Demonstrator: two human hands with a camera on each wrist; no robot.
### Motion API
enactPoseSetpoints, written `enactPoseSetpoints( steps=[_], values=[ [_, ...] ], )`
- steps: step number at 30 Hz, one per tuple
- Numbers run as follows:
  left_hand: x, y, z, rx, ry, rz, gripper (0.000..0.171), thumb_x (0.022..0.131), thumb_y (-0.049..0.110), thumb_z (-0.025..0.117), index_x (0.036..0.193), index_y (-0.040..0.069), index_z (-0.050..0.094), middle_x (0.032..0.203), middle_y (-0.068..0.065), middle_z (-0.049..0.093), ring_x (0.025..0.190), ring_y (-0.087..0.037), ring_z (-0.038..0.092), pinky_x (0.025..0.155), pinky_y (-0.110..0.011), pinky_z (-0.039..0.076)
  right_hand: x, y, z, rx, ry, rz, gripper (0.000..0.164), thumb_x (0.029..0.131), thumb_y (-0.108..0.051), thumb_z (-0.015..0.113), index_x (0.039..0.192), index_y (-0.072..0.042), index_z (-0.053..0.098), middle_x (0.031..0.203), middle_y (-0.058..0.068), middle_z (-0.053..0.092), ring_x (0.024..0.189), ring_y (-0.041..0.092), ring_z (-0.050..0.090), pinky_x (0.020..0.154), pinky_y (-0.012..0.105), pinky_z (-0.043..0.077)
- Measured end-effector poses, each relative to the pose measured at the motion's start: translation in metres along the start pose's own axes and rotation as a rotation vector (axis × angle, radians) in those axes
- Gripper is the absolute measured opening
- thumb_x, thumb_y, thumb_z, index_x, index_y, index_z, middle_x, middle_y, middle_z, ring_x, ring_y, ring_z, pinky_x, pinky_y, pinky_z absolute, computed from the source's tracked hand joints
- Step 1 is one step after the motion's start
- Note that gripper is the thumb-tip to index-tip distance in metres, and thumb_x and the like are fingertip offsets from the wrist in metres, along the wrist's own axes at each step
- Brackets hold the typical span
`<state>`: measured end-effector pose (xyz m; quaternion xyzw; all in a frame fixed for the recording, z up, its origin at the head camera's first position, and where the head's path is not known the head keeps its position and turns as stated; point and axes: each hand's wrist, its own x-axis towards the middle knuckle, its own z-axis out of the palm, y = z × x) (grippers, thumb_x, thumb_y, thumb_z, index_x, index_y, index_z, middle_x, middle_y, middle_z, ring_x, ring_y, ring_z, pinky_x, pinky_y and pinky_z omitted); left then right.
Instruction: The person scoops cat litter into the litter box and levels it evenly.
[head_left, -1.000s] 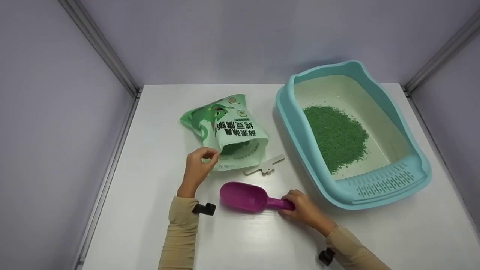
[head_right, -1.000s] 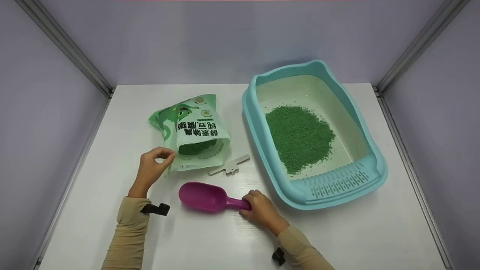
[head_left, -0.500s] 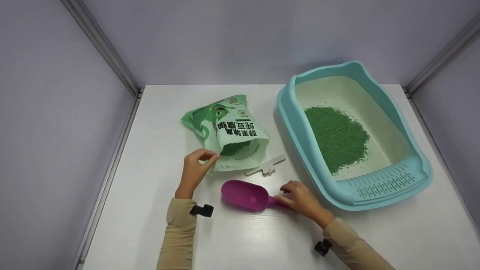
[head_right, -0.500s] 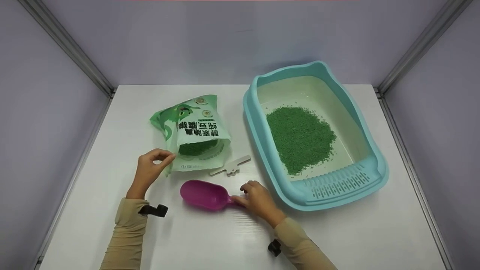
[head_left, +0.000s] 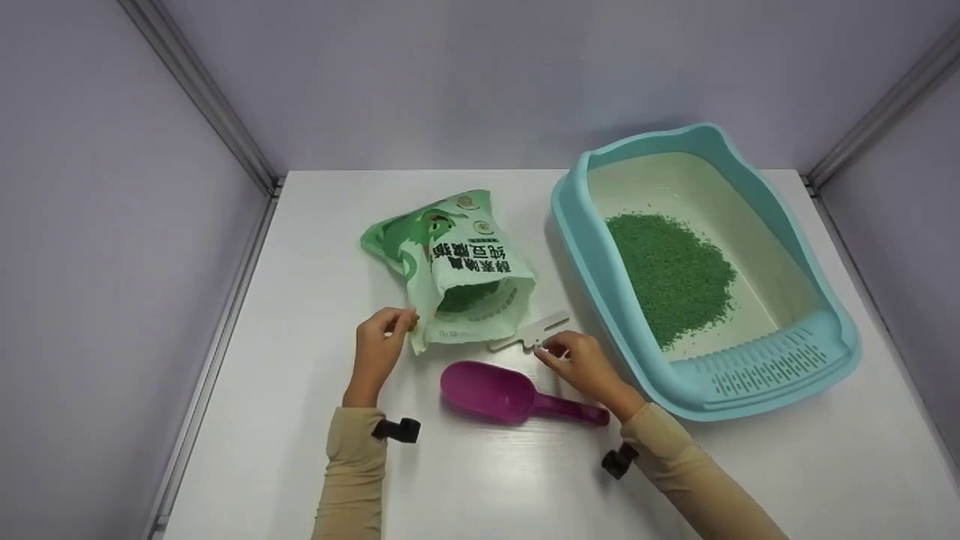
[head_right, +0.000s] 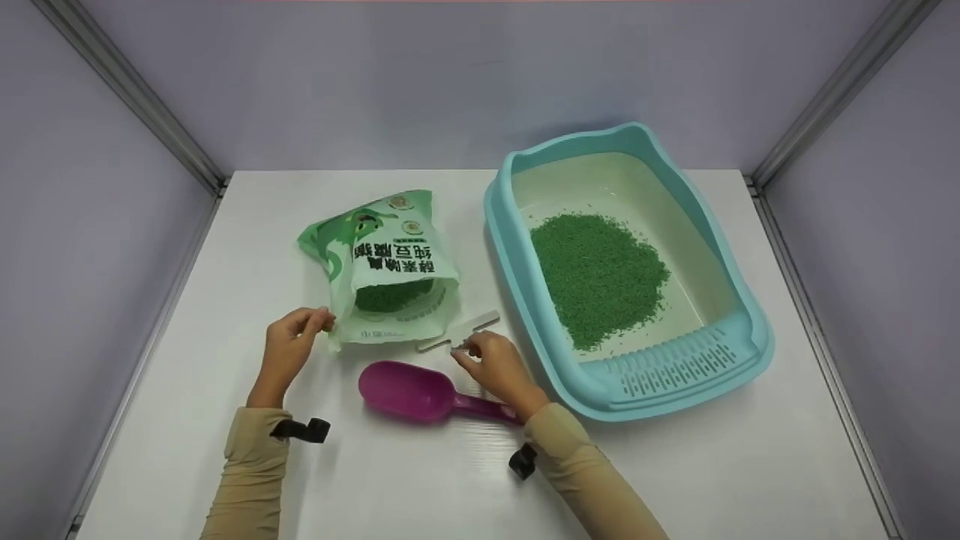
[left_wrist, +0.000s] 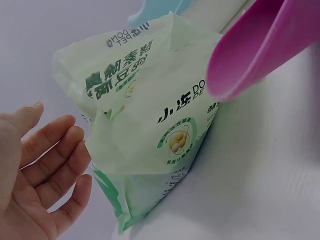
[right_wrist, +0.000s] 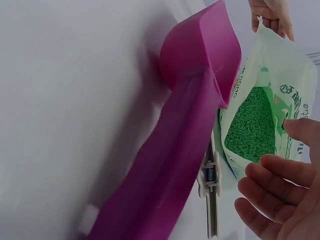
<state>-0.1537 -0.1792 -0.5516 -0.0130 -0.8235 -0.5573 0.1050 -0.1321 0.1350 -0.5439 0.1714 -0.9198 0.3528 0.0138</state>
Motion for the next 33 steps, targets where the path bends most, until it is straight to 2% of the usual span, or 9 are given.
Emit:
enactPoseSetpoints(
  steps=[6, 11, 14, 17, 21, 24, 27, 31, 33],
  values=[
    [-0.001, -0.004, -0.002, 0.052, 0.029, 0.0, 0.016, 0.091, 0.019, 0.067, 0.09, 0.005, 0.074, 0.086, -0.011, 0.074, 0.076, -0.009, 0.064, 0.072, -0.018, 0.052, 0.023, -0.002, 0.001, 0.049, 0.025, 0.039, 0.015, 0.088, -0.014, 0.068, 0.085, 0.0, 0.073, 0.079, 0.014, 0.074, 0.069, 0.026, 0.069, 0.062, 0.024, 0.056],
    [-0.003, -0.007, -0.003, 0.08, 0.061, 0.002, 0.012, 0.087, 0.015, 0.071, 0.089, 0.003, 0.073, 0.087, -0.012, 0.074, 0.077, -0.017, 0.066, 0.071, -0.02, 0.053, 0.039, -0.002, 0.002, 0.059, 0.066, 0.092, 0.017, 0.088, -0.014, 0.068, 0.085, 0.003, 0.072, 0.08, 0.017, 0.074, 0.071, 0.029, 0.07, 0.065, 0.031, 0.057],
    [-0.005, -0.009, -0.003, 0.099, 0.065, -0.03, 0.011, 0.085, 0.015, 0.072, 0.086, 0.004, 0.073, 0.083, -0.012, 0.074, 0.075, -0.015, 0.064, 0.07, -0.019, 0.052, 0.049, -0.002, 0.001, 0.068, 0.105, 0.154, 0.018, 0.088, -0.014, 0.068, 0.084, 0.004, 0.072, 0.079, 0.019, 0.073, 0.071, 0.028, 0.069, 0.067, 0.031, 0.055],
    [-0.007, -0.011, -0.002, 0.115, 0.058, -0.064, 0.012, 0.084, 0.016, 0.073, 0.083, 0.004, 0.071, 0.079, -0.012, 0.072, 0.071, -0.011, 0.062, 0.068, -0.017, 0.05, 0.058, -0.002, 0.0, 0.11, 0.154, 0.224, 0.021, 0.089, -0.016, 0.067, 0.083, 0.004, 0.071, 0.078, 0.02, 0.072, 0.066, 0.021, 0.065, 0.064, 0.026, 0.051],
    [-0.009, -0.011, 0.0, 0.124, 0.011, -0.099, 0.016, 0.084, 0.017, 0.073, 0.082, 0.002, 0.067, 0.077, -0.014, 0.07, 0.069, -0.01, 0.06, 0.066, -0.018, 0.05, 0.071, -0.002, -0.001, 0.168, 0.202, 0.305, 0.027, 0.093, -0.02, 0.062, 0.083, 0.004, 0.07, 0.077, 0.02, 0.07, 0.063, 0.008, 0.055, 0.062, 0.022, 0.045],
    [-0.009, -0.01, 0.001, 0.13, -0.053, -0.148, 0.019, 0.087, 0.019, 0.07, 0.085, 0.0, 0.067, 0.08, -0.015, 0.07, 0.073, -0.014, 0.062, 0.068, -0.021, 0.052, 0.078, -0.003, -0.001, 0.174, 0.217, 0.348, 0.031, 0.095, -0.024, 0.061, 0.084, 0.004, 0.071, 0.079, 0.02, 0.07, 0.065, 0.012, 0.056, 0.064, 0.023, 0.046],
    [-0.01, -0.01, 0.002, 0.135, -0.116, -0.203, 0.022, 0.09, 0.021, 0.066, 0.087, -0.001, 0.069, 0.083, -0.016, 0.07, 0.077, -0.018, 0.064, 0.07, -0.025, 0.052, 0.085, -0.001, 0.0, 0.194, 0.211, 0.392, 0.034, 0.095, -0.026, 0.06, 0.086, 0.005, 0.07, 0.076, 0.016, 0.069, 0.063, 0.01, 0.056, 0.062, 0.022, 0.045],
    [-0.01, -0.012, 0.003, 0.133, -0.171, -0.227, 0.025, 0.092, 0.02, 0.062, 0.077, 0.002, 0.068, 0.075, -0.012, 0.069, 0.068, -0.012, 0.059, 0.064, -0.023, 0.048, 0.092, 0.0, 0.0, 0.269, 0.182, 0.455, 0.037, 0.095, -0.028, 0.059, 0.087, 0.007, 0.068, 0.066, 0.006, 0.065, 0.056, 0.003, 0.05, 0.056, 0.019, 0.042],
    [-0.011, -0.012, 0.002, 0.123, -0.184, -0.223, 0.027, 0.093, 0.02, 0.061, 0.071, 0.004, 0.066, 0.07, -0.011, 0.068, 0.062, -0.009, 0.053, 0.061, -0.021, 0.044, 0.095, 0.001, 0.001, 0.319, 0.166, 0.486, 0.036, 0.095, -0.027, 0.059, 0.087, 0.007, 0.067, 0.064, 0.001, 0.062, 0.056, 0.004, 0.051, 0.054, 0.018, 0.042]
  ],
)
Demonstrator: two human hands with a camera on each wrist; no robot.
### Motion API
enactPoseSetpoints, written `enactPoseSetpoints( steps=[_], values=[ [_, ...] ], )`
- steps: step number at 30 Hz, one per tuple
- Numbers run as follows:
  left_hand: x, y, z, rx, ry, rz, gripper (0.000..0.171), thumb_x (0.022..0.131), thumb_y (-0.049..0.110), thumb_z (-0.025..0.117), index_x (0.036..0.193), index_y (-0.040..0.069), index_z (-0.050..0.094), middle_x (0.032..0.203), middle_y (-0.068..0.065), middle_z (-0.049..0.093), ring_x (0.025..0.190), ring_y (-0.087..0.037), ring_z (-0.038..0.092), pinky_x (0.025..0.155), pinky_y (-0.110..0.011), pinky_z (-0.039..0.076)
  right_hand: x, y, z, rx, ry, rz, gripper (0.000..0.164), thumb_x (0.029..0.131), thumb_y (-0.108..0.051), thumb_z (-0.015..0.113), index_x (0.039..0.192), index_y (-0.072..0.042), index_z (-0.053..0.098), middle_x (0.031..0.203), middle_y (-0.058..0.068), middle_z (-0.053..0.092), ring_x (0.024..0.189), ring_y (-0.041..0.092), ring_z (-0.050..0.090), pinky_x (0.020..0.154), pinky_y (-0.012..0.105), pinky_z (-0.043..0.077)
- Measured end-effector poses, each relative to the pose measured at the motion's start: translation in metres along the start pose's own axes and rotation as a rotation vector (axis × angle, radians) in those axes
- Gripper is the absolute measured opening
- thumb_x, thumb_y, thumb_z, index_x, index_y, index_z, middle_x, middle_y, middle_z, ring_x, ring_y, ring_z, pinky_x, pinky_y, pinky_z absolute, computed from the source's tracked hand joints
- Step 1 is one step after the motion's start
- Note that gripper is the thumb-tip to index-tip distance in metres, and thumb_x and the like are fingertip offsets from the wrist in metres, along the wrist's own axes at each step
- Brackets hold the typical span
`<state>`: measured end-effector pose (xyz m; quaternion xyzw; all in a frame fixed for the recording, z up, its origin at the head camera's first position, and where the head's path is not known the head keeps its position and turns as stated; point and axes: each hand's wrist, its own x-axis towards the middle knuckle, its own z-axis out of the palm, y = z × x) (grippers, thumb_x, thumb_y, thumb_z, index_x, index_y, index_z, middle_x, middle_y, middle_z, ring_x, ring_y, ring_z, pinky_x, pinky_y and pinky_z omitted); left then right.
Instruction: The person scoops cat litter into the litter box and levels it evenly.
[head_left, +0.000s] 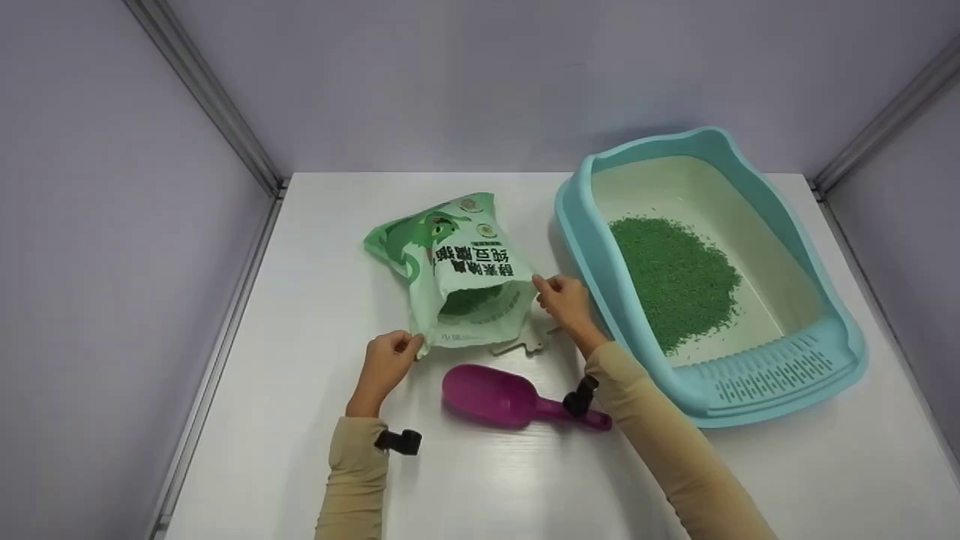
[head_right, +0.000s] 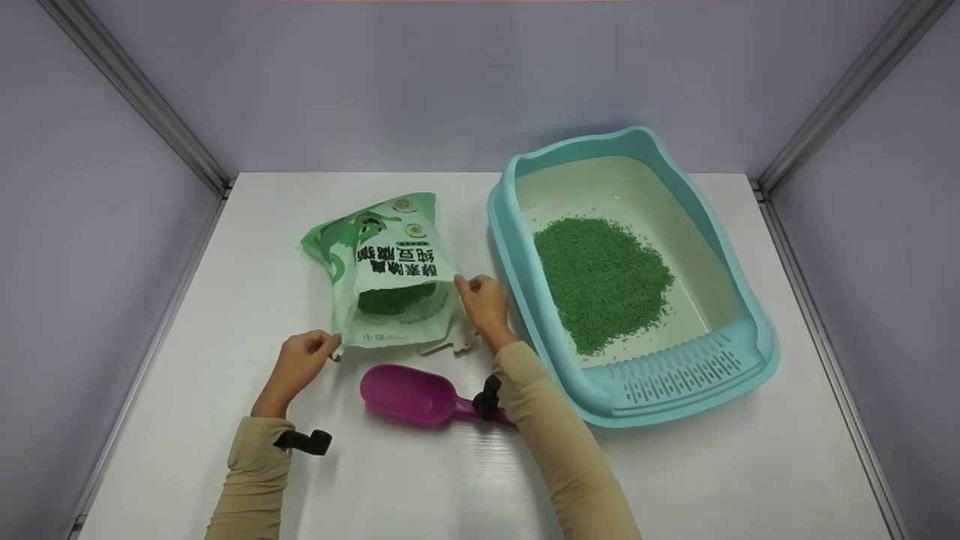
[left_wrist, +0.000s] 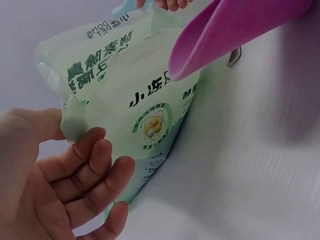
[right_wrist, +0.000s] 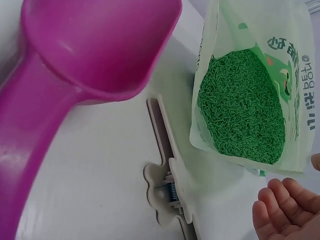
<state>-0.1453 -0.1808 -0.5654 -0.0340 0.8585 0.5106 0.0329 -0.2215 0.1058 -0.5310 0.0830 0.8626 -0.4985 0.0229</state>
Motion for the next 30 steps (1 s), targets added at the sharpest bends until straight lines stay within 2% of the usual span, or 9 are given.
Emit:
enactPoseSetpoints(
  steps=[5, 12, 18, 26, 30],
  values=[
    [-0.001, -0.001, -0.004, 0.006, -0.019, 0.005, 0.028, 0.093, 0.019, 0.06, 0.069, 0.005, 0.065, 0.067, -0.01, 0.068, 0.059, -0.008, 0.052, 0.06, -0.021, 0.042, 0.005, -0.002, 0.002, 0.032, -0.015, 0.018, 0.027, 0.096, -0.017, 0.056, 0.083, 0.004, 0.065, 0.064, 0.002, 0.061, 0.055, 0.006, 0.052, 0.054, 0.017, 0.044],
    [-0.001, -0.004, -0.011, 0.013, -0.034, -0.07, 0.024, 0.092, 0.019, 0.062, 0.074, 0.003, 0.067, 0.071, -0.012, 0.07, 0.062, -0.009, 0.054, 0.061, -0.022, 0.041, 0.008, -0.003, 0.0, -0.12, 0.077, -0.058, 0.024, 0.095, -0.012, 0.055, 0.078, 0.002, 0.064, 0.075, 0.017, 0.069, 0.06, 0.011, 0.055, 0.056, 0.018, 0.041],
    [-0.001, -0.012, -0.016, 0.066, -0.003, -0.089, 0.022, 0.09, 0.017, 0.062, 0.075, 0.001, 0.067, 0.07, -0.013, 0.07, 0.06, -0.008, 0.054, 0.06, -0.021, 0.042, 0.011, 0.0, -0.003, -0.134, 0.13, -0.071, 0.023, 0.093, -0.01, 0.054, 0.076, 0.001, 0.062, 0.077, 0.022, 0.069, 0.063, 0.017, 0.06, 0.055, 0.017, 0.039],
    [-0.001, -0.016, -0.022, 0.108, 0.06, -0.108, 0.021, 0.089, 0.015, 0.06, 0.074, 0.002, 0.066, 0.068, -0.011, 0.068, 0.058, -0.007, 0.052, 0.057, -0.02, 0.04, 0.016, -0.003, -0.003, -0.117, 0.172, -0.069, 0.022, 0.091, -0.008, 0.054, 0.072, 0.001, 0.062, 0.078, 0.023, 0.071, 0.062, 0.015, 0.063, 0.052, 0.014, 0.038],
    [-0.001, -0.014, -0.022, 0.129, 0.057, -0.129, 0.021, 0.09, 0.015, 0.057, 0.075, 0.002, 0.066, 0.07, -0.013, 0.069, 0.06, -0.011, 0.056, 0.057, -0.021, 0.04, 0.015, -0.005, -0.002, -0.108, 0.182, -0.075, 0.022, 0.09, -0.007, 0.052, 0.071, 0.0, 0.062, 0.075, 0.022, 0.071, 0.057, 0.009, 0.06, 0.05, 0.015, 0.037]
  ],
)
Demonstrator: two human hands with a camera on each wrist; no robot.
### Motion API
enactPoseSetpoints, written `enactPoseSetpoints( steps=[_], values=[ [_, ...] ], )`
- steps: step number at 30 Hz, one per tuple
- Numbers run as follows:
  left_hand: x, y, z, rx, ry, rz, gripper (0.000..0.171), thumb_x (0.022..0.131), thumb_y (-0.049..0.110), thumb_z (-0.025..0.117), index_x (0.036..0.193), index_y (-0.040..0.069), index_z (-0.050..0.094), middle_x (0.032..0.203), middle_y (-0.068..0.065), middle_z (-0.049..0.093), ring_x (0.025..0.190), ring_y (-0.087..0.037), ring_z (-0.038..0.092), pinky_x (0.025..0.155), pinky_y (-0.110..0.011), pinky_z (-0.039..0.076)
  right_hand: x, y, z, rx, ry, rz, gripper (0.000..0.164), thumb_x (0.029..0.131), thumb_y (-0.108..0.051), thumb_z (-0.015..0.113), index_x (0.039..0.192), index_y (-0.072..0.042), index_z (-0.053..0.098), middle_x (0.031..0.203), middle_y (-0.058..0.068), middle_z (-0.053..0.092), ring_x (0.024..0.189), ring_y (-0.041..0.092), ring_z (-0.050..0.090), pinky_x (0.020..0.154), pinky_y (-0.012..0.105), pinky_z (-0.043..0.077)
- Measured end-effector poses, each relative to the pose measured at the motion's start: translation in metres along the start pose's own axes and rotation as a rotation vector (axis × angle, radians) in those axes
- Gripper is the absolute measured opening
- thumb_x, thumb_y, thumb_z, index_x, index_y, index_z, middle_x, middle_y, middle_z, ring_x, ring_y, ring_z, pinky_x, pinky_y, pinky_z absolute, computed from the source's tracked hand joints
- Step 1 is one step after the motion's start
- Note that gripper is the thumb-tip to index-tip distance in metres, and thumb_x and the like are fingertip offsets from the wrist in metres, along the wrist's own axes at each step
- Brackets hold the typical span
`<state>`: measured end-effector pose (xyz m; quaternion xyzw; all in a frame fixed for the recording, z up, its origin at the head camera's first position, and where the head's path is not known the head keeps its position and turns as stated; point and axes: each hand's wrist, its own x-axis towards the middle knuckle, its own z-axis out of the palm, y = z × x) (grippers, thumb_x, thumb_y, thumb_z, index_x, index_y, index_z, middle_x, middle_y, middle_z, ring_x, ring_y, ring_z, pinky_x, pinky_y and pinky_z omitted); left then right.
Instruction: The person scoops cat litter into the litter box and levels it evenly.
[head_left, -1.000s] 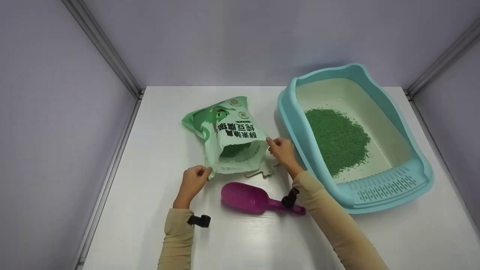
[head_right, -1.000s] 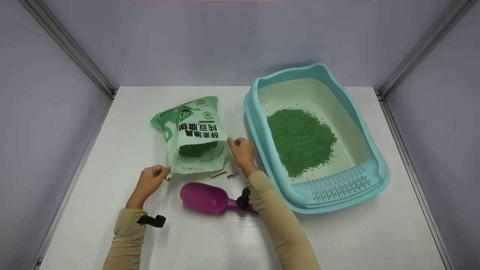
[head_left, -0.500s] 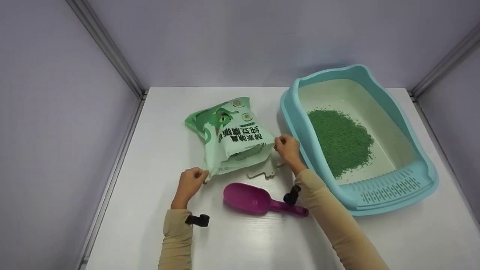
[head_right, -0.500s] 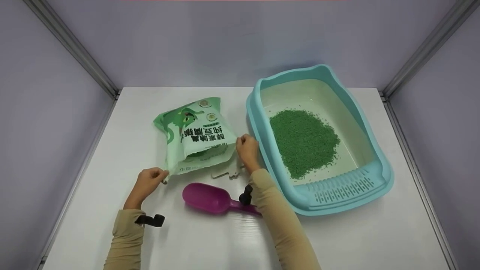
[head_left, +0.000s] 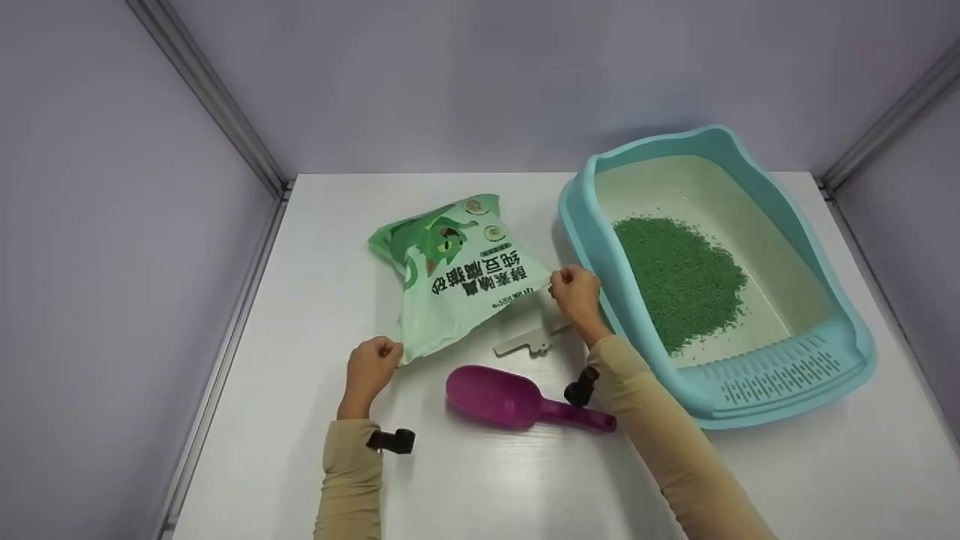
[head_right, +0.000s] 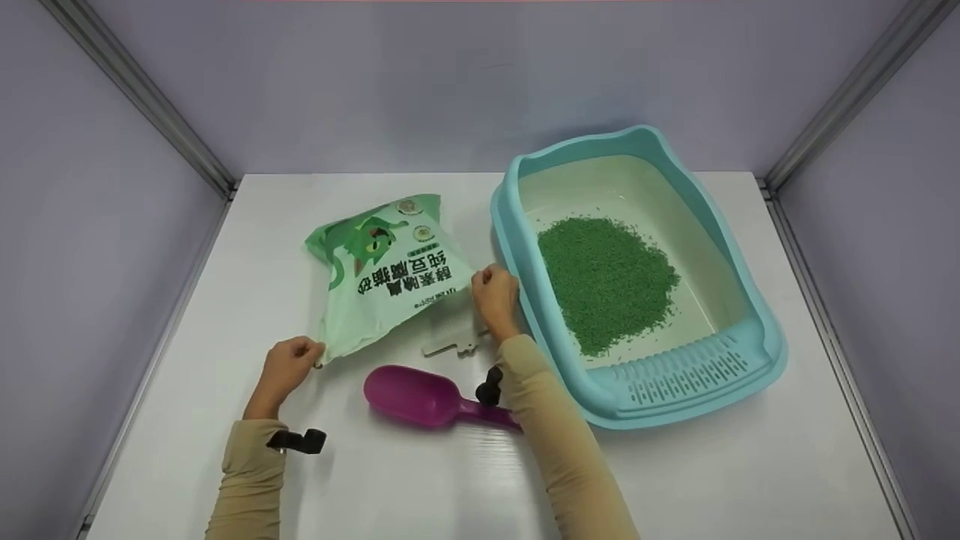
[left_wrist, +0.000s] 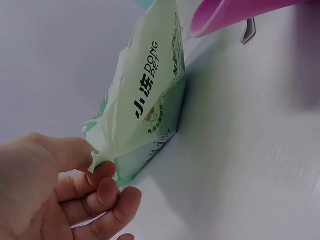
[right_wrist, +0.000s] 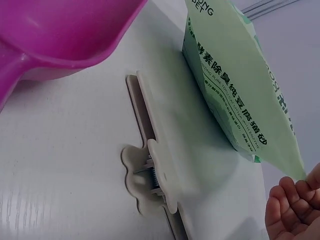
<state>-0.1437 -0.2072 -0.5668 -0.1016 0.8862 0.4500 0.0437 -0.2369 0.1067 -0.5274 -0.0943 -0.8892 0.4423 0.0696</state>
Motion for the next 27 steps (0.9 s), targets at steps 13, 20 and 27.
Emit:
enactPoseSetpoints(
  steps=[13, 20, 27],
  values=[
    [0.0004, -0.0027, 0.0077, -0.136, -0.009, 0.012, 0.004, 0.094, 0.008, 0.053, 0.094, 0.005, 0.05, 0.102, -0.02, 0.067, 0.091, -0.027, 0.067, 0.068, -0.026, 0.05, -0.0062, 0.0058, 0.0034, 0.175, -0.078, 0.106, 0.017, 0.096, -0.01, 0.05, 0.084, -0.001, 0.058, 0.073, 0.013, 0.067, 0.057, 0.009, 0.058, 0.052, 0.017, 0.047],
    [-0.0004, -0.0026, 0.0074, -0.15, -0.014, 0.149, 0.021, 0.097, 0.005, 0.052, 0.1, 0.004, 0.073, 0.108, -0.015, 0.073, 0.102, -0.029, 0.066, 0.084, -0.035, 0.054, -0.0066, 0.0073, 0.006, 0.133, -0.086, -0.059, 0.009, 0.097, -0.004, 0.045, 0.098, -0.001, 0.053, 0.077, 0.018, 0.062, 0.07, 0.028, 0.064, 0.058, 0.021, 0.046],
    [-0.0018, -0.0049, 0.0062, -0.206, -0.1, 0.102, 0.031, 0.099, 0.003, 0.042, 0.111, 0.003, 0.071, 0.12, -0.017, 0.068, 0.107, -0.029, 0.063, 0.093, -0.039, 0.051, -0.0074, 0.0052, 0.0022, 0.223, -0.195, -0.025, 0.026, 0.099, -0.003, 0.035, 0.1, 0.004, 0.06, 0.096, 0.023, 0.062, 0.08, 0.033, 0.064, 0.069, 0.029, 0.054]
  ],
)
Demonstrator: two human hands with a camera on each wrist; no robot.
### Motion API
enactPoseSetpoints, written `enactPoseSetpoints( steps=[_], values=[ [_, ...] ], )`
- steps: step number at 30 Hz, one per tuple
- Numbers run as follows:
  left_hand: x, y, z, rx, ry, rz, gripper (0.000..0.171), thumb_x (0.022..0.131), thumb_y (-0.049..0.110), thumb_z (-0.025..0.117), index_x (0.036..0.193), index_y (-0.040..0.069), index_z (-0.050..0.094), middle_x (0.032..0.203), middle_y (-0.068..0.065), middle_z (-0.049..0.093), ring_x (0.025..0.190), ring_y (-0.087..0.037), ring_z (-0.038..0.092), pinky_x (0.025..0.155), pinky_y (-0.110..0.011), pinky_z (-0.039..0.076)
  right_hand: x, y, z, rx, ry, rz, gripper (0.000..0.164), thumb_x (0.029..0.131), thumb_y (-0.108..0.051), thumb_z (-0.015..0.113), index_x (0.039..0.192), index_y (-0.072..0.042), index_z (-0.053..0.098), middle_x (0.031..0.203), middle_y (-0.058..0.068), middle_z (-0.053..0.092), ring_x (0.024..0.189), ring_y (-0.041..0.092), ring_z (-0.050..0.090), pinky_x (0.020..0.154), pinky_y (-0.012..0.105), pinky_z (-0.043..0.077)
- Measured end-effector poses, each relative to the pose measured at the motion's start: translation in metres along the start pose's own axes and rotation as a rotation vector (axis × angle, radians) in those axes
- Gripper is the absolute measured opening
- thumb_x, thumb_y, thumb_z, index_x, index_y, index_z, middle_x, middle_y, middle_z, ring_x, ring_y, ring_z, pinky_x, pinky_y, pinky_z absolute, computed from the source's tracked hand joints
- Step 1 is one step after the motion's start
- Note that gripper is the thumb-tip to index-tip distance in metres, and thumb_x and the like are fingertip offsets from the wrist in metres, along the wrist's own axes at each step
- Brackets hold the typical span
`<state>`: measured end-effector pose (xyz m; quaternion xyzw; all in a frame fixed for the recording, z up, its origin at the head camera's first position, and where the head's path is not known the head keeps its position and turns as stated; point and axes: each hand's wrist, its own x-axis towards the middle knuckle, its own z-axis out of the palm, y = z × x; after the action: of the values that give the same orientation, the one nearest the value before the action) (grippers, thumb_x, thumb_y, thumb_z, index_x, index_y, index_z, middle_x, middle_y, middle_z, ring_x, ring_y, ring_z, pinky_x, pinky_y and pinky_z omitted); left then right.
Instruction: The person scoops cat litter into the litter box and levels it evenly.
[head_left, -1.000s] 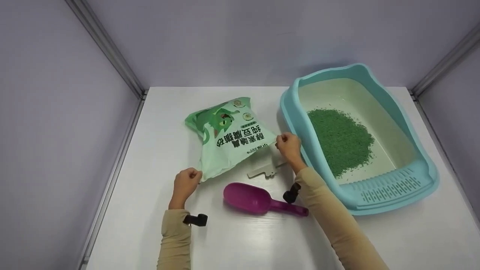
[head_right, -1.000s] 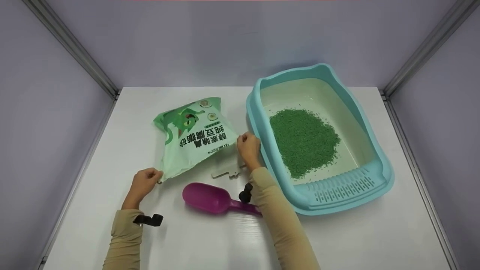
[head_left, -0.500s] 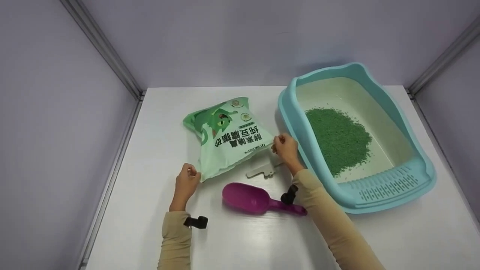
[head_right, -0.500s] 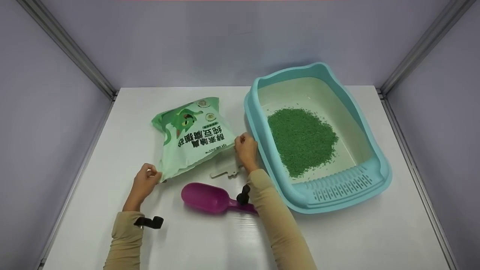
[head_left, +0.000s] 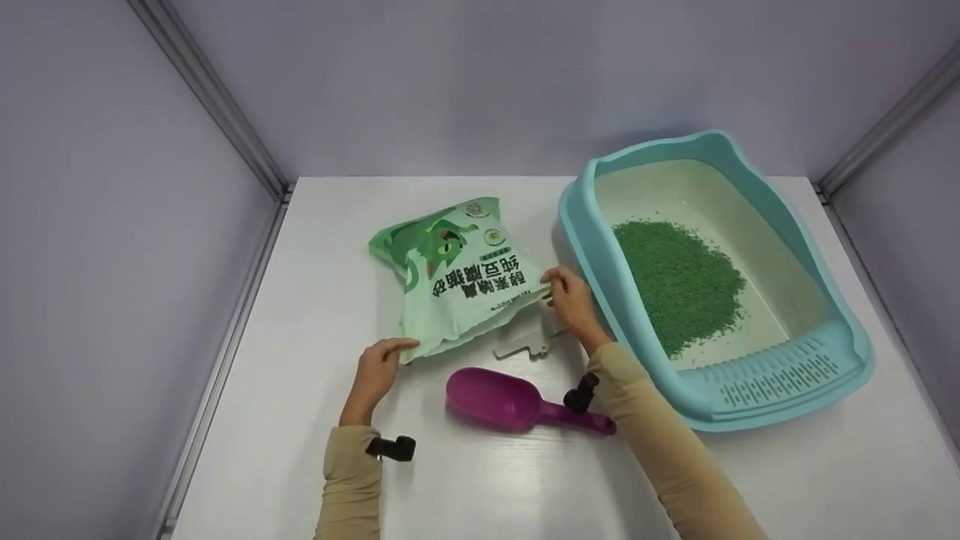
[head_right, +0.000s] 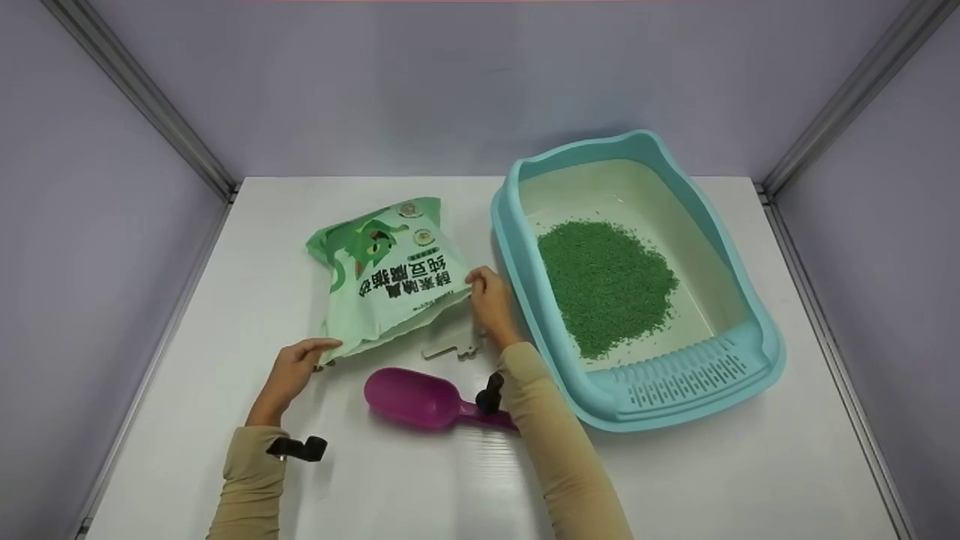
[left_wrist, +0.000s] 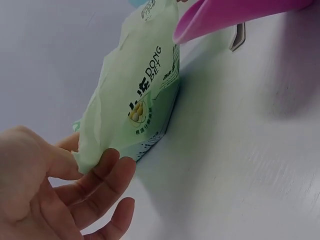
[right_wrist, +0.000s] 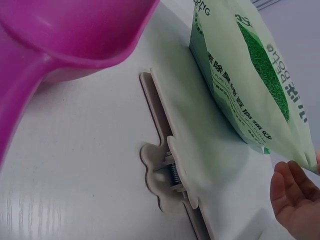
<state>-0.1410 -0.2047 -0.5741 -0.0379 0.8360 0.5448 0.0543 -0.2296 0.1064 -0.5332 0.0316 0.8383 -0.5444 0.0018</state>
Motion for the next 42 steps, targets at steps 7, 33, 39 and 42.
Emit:
enactPoseSetpoints(
  steps=[7, 33, 39, 42],
  values=[
    [-0.001, 0.0, 0.001, -0.002, -0.05, -0.096, 0.028, 0.089, 0.017, 0.066, 0.116, 0.009, 0.07, 0.126, -0.013, 0.065, 0.109, -0.025, 0.057, 0.09, -0.032, 0.048, 0.0, 0.012, -0.004, 0.188, -0.066, 0.055, 0.026, 0.096, -0.002, 0.036, 0.108, 0.006, 0.057, 0.102, 0.029, 0.061, 0.091, 0.041, 0.063, 0.073, 0.036, 0.055],
    [0.012, -0.004, 0.004, -0.103, 0.177, -0.242, 0.029, 0.089, 0.018, 0.068, 0.069, -0.002, 0.064, 0.083, -0.015, 0.076, 0.079, -0.025, 0.071, 0.064, -0.018, 0.041, 0.007, 0.001, 0.01, 0.051, 0.101, 0.188, 0.015, 0.098, -0.005, 0.048, 0.097, 0.004, 0.06, 0.075, 0.009, 0.061, 0.061, 0.011, 0.058, 0.058, 0.023, 0.052],
    [0.014, -0.002, 0.007, -0.223, 0.236, -0.312, 0.041, 0.087, 0.015, 0.069, 0.053, 0.009, 0.046, 0.077, -0.015, 0.076, 0.08, -0.029, 0.073, 0.057, -0.021, 0.032, 0.008, -0.003, 0.01, 0.043, 0.077, 0.185, 0.011, 0.097, -0.004, 0.047, 0.098, 0.002, 0.056, 0.078, 0.006, 0.057, 0.064, 0.01, 0.058, 0.063, 0.028, 0.054],
    [0.013, 0.0, 0.009, -0.282, 0.241, -0.331, 0.039, 0.087, 0.013, 0.067, 0.054, 0.008, 0.046, 0.072, -0.012, 0.075, 0.083, -0.029, 0.075, 0.06, -0.021, 0.034, 0.008, -0.005, 0.008, 0.022, 0.069, 0.167, 0.007, 0.096, -0.003, 0.046, 0.096, -0.001, 0.052, 0.081, 0.009, 0.058, 0.066, 0.012, 0.059, 0.062, 0.027, 0.053]
  ],
)
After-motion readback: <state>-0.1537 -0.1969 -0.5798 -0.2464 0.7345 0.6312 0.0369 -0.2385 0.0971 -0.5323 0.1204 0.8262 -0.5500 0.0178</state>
